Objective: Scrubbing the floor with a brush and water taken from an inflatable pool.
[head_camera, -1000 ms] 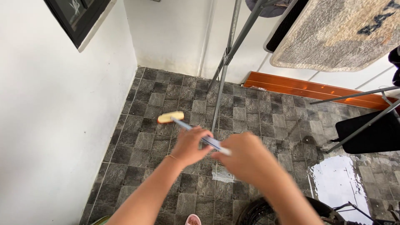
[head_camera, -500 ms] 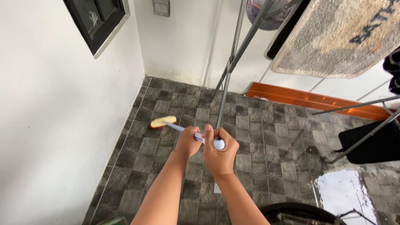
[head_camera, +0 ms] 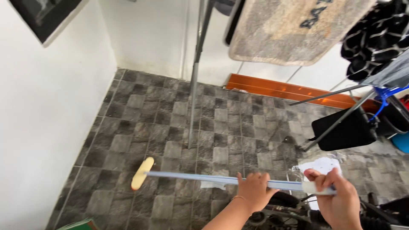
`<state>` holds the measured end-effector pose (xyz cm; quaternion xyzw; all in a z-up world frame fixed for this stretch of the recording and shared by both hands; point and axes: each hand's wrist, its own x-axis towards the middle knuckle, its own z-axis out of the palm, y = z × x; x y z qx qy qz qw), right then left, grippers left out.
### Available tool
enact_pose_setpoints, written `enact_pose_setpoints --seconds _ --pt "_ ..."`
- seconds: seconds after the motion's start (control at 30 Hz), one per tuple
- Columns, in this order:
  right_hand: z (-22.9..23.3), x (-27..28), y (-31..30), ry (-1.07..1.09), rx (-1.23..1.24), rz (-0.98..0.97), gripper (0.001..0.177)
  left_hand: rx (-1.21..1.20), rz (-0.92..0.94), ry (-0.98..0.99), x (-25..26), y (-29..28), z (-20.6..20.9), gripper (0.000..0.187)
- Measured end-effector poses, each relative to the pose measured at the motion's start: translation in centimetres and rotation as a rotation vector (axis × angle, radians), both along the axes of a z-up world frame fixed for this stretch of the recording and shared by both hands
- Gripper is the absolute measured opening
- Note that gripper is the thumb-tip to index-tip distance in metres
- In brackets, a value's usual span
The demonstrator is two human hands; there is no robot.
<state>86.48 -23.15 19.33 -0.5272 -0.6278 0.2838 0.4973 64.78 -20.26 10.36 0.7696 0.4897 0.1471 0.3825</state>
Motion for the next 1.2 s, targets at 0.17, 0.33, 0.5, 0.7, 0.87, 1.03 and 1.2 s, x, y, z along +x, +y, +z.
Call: enact_pose_setpoints --seconds 0.17,0.33,0.5,0.7,0.87,1.03,1.2 --pt "-2.9 -2.9 7.6 0.858 -0.261 -0.064 0.038 -0.06 0.168 -0.084 -0.7 6.4 -5.7 0.027" --pt "-9.6 -17.7 8.4 0.966 -0.418 0.217 0.032 -0.202 0.452 0.102 -15.9 6.7 -12.0 0.02" --pt "-7.1 -18.1 8.3 0.684 -0.698 0.079 0.047 -0.199 0.398 0.499 -16.3 6.0 -6.9 0.016" --pt "2.7 4.2 11.9 0.698 -0.297 -0.061 0.035 -0.095 0.21 0.001 6.2 11.5 -0.3 0.03" --pt "3.5 4.1 15.0 0.831 -0.175 0.157 0.039 -0.2 0.244 -0.068 6.8 13.8 1.6 0.021" --pt "-3.1 -10.9 15.2 0.9 -0.36 0.095 0.043 -0.096 0.443 0.028 -8.2 12.6 -6.5 0.017" --pt "-10.2 -20.0 11.9 0.723 -0.553 0.248 0.052 -0.198 0.527 0.412 -18.2 9.0 -12.6 0.036"
